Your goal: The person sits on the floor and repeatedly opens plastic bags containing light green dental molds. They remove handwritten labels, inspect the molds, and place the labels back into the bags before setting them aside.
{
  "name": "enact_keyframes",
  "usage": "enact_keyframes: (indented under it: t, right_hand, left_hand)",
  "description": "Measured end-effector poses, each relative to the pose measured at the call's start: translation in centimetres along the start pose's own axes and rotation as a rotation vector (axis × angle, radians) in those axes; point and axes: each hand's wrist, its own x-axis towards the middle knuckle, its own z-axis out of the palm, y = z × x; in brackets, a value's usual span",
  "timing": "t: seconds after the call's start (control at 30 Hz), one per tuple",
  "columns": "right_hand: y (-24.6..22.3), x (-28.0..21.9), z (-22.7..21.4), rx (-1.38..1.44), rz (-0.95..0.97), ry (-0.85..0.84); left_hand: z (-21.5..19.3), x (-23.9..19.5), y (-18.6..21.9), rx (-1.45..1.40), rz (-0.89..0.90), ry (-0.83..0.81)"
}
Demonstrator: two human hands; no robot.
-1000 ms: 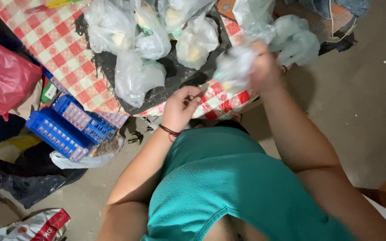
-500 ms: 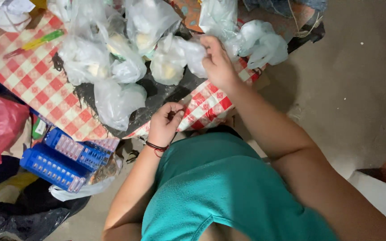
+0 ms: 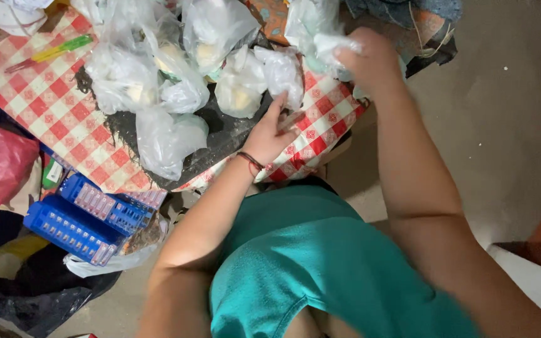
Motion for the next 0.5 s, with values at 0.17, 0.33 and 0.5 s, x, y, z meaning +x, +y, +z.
enact_keyframes:
  t: [0.17,0.33,0.5]
  right_hand:
    - [-6.8,-4.0,-2.7,0.306,0.145,-0.059]
    - [-10.7,-7.5,0.8,0.321,0.401,-0.281]
    - [-5.6,-8.1,12.0,0.797,-0.069,-0.23]
  left_hand:
    - [-0.7,-2.7,3.1,-0.007,-0.055,-0.024]
    - [-0.4,-5.9,1.0,0.006,0.426,0.497]
    - [-0.8,-6.5,-1.3,0.078,0.432,0.578]
